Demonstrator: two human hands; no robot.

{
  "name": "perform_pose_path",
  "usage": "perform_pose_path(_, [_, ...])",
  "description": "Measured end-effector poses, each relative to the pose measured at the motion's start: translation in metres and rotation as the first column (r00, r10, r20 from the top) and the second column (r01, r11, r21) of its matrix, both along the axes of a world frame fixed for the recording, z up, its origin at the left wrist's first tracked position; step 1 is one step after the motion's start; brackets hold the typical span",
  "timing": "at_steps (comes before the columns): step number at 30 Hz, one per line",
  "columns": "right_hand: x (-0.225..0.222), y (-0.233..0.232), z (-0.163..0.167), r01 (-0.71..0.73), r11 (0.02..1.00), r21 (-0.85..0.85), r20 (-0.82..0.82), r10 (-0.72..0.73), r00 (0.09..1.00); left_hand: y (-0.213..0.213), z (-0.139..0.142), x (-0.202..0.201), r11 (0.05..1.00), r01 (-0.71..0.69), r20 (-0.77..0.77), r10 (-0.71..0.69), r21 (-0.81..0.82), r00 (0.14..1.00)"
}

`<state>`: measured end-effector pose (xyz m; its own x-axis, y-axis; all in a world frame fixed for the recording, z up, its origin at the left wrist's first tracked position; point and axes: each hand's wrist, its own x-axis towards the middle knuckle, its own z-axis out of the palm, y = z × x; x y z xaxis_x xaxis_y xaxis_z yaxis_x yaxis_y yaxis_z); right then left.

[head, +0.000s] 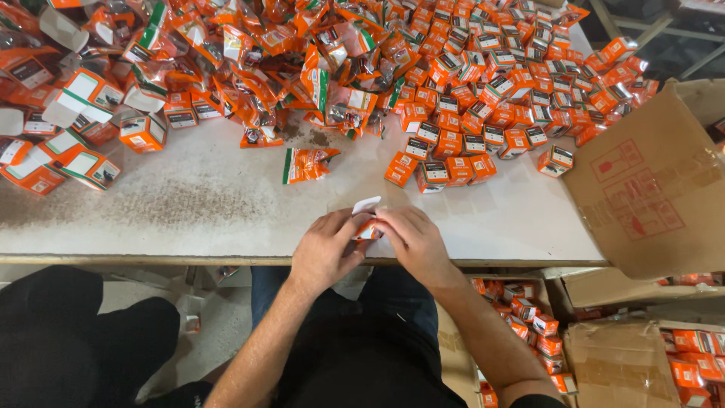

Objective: The person picks small plastic-wrapped products from a pile on the table and packs them one at a time into small white paper sleeves, folding the sleeve closed around each item and setting the packed box back on the table.

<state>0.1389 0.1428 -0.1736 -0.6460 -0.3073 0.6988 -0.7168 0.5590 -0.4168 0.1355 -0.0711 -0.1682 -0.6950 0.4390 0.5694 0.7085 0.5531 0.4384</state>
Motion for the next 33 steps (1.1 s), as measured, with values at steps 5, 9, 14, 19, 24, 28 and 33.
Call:
perform_pose_path(5, [-0.022,-0.011,-0.021,0.053,0.991,-0.121,0.01,-0.052,0.999,0.001,0.001,0.001,0.999,-0.027,0.007,0.026,0.022,1.0])
perform_pose_path(9, [-0.009,-0.012,-0.015,0.002,1.0,0.001,-0.033,-0.002,0.999,0.003,-0.004,0.004,0.992,-0.128,0.021,0.127,0.015,0.992])
perform_pose_path(14, [0.008,-0.02,-0.007,0.119,0.983,0.143,-0.006,-0.119,0.993,0.001,-0.012,0.011,0.973,-0.101,0.039,0.095,0.205,0.995])
perform_pose_path(19, [0.006,-0.024,-0.013,0.062,0.996,0.063,0.101,-0.068,0.993,-0.001,-0.006,0.011,0.996,-0.063,-0.203,0.076,0.067,0.976])
perform_pose_path(24, [0.007,-0.022,-0.023,0.168,0.958,-0.234,0.198,-0.122,0.972,0.005,0.004,0.009,0.997,-0.076,-0.182,0.079,0.025,0.98])
perform_pose_path(28, [0.004,-0.016,-0.025,0.161,0.943,-0.292,0.212,-0.1,0.972,0.009,0.007,0.007,0.996,-0.087,-0.209,0.085,0.0,0.974])
perform_pose_path(33, [-0.001,-0.016,-0.027,0.032,0.983,-0.18,0.174,0.0,0.985,0.008,0.004,-0.002,0.998,0.0,-0.149,0.009,0.061,0.989])
